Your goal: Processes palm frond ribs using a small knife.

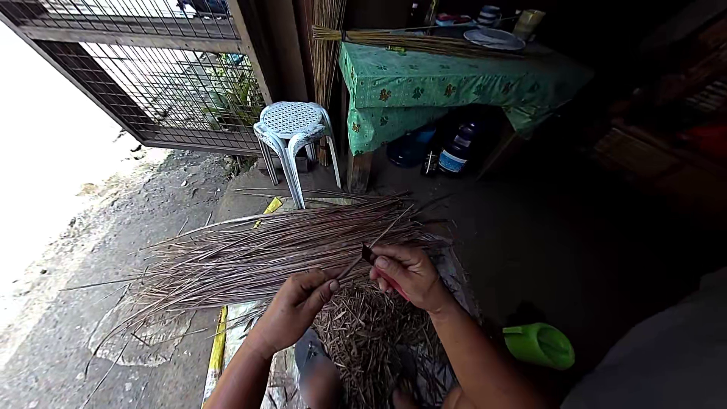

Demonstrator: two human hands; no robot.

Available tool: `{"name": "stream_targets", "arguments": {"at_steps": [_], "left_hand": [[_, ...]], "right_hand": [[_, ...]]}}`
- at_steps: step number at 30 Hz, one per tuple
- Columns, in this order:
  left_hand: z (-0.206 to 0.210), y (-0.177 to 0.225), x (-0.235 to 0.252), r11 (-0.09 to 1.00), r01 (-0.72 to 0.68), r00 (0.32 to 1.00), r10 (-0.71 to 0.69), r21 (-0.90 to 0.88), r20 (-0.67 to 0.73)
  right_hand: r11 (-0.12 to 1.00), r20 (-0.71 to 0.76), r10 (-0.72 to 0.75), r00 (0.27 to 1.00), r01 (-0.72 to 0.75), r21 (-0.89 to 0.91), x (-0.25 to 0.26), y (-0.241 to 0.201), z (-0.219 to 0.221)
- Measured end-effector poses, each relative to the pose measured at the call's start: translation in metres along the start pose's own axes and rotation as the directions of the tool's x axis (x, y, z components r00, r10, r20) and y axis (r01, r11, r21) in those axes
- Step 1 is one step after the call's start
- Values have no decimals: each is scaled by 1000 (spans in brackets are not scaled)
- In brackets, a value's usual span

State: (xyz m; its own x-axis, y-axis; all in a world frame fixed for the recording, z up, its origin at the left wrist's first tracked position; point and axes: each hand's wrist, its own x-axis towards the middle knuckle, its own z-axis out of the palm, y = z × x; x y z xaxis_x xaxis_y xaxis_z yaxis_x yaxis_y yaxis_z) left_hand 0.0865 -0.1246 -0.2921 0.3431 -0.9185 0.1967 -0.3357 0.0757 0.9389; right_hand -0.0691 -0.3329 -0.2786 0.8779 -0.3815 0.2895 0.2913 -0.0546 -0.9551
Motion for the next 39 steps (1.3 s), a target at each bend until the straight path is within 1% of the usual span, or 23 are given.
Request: {"name": "stream_targets", "arguments": {"at_steps": [4,7,11,14,16,18,20,22,28,32,33,34,37,38,39], "left_hand": [[-1,2,0,992,78,995,-71,-101,67],[-1,1,0,988,87,994,-78,-126,76],[-1,-1,0,991,79,995,-72,-110,67],[0,-1,-1,995,75,997,-75,-58,11],[1,-1,0,998,59,997,-60,-19,-41],[2,-3,1,999,40,996,-37,32,-82],[4,-5,2,996,20,994,-10,89,-110],[5,-5,1,992,17,993,-1,128,-118],[5,-6,2,980,11,993,13,200,-121],[5,-7,1,977,10,992,17,211,-126],[5,-7,0,977,15,992,12,213,-127],[5,-7,0,976,16,992,12,219,-126],[10,-7,3,962,-5,992,40,274,-121],[11,-7,3,951,-14,992,53,307,-118],[13,-7,2,940,-22,992,64,341,-112]], "right_hand": [[998,-51,-50,997,48,-31,1,0,-10],[997,-80,-72,994,69,-45,3,0,-11],[993,-188,-112,976,105,-45,6,3,-21],[993,-253,-116,960,119,-1,9,4,-34],[998,-208,-50,977,56,25,7,-2,-34],[996,-86,84,993,-83,11,3,-13,-24],[980,27,200,979,-200,-9,2,-16,-12],[972,36,235,971,-234,-21,1,-11,-5],[987,-139,155,978,-161,-30,6,-8,-15],[992,-310,127,942,-129,13,10,-7,-27],[990,-311,139,940,-133,40,10,-6,-30],[987,-278,159,947,-146,66,9,-6,-29],[977,-102,194,976,-182,116,6,-10,-14],[977,-85,181,980,-170,126,6,-9,-8],[979,-98,166,981,-152,138,6,-7,-5]]}}
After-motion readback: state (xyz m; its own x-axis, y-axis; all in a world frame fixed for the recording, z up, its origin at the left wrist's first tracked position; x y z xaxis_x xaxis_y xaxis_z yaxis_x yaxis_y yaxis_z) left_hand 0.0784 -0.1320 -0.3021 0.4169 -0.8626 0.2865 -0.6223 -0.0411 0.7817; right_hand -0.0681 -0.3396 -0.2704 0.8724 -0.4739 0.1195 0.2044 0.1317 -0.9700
